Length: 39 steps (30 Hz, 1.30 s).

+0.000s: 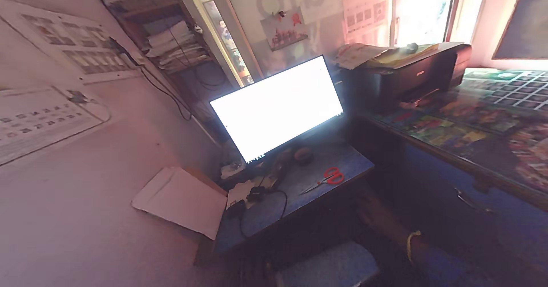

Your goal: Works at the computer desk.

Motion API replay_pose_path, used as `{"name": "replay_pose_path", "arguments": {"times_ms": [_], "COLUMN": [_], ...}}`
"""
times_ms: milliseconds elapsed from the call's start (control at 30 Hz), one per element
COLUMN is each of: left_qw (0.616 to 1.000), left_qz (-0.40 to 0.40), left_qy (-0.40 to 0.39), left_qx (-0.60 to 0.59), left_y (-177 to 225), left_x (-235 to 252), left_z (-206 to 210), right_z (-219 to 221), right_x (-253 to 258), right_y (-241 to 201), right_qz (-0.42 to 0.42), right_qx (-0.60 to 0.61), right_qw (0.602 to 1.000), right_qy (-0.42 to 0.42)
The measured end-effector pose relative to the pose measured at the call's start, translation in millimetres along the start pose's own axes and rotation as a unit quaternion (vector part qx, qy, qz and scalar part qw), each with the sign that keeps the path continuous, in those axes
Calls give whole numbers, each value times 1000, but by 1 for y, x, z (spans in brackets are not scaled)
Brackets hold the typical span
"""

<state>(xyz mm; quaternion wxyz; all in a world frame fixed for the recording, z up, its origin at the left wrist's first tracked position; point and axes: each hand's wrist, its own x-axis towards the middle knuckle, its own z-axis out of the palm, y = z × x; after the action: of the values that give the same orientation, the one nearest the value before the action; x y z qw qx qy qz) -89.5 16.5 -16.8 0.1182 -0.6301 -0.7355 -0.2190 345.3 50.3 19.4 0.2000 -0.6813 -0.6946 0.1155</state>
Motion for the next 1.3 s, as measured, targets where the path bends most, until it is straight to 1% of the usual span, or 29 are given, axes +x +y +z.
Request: {"name": "replay_pose_path", "arguments": {"times_ms": [167,433,533,600,667,733,767,900,1000,1033,1100,1167,1233,1300], "left_qw": [1000,999,1000,999,998,992,989,976,974,977,984,989,992,992], "left_qz": [-5,-20,-1,7,12,-5,-4,-8,-10,-20,-72,-110,-111,-114], "left_qy": [-7,-30,-16,-38,-52,-127,-148,-215,-224,-212,-164,-90,-49,-38], "left_qx": [-3,-12,16,23,13,9,18,18,19,8,-24,-28,-25,-40], "left_y": [-1,3,7,16,20,25,26,33,38,39,34,20,10,8], "left_x": [-1,0,0,5,8,13,16,26,31,30,24,17,14,10], "left_z": [2,-6,-13,-25,-28,-40,-43,-52,-62,-65,-64,-46,-34,-32], "right_z": [-4,-4,-5,-8,-12,-14,-13,-8,-7,-8,-7,-3,0,1], "right_x": [-2,-1,-2,-1,-2,-6,-7,-6,-3,-4,-5,-4,-1,-1], "right_y": [-4,-6,-6,-6,-8,-10,-10,-8,-8,-8,-6,-5,-4,-4], "right_qz": [12,6,8,9,13,8,3,-8,-4,-2,-5,-15,-26,-22], "right_qx": [6,5,-2,-7,-9,-7,-9,-3,6,7,6,4,5,5], "right_qw": [1000,1000,1000,1000,1000,1000,999,1000,1000,1000,1000,999,999,999], "right_qy": [-16,5,11,18,0,-28,-31,0,10,14,28,33,44,29]}}
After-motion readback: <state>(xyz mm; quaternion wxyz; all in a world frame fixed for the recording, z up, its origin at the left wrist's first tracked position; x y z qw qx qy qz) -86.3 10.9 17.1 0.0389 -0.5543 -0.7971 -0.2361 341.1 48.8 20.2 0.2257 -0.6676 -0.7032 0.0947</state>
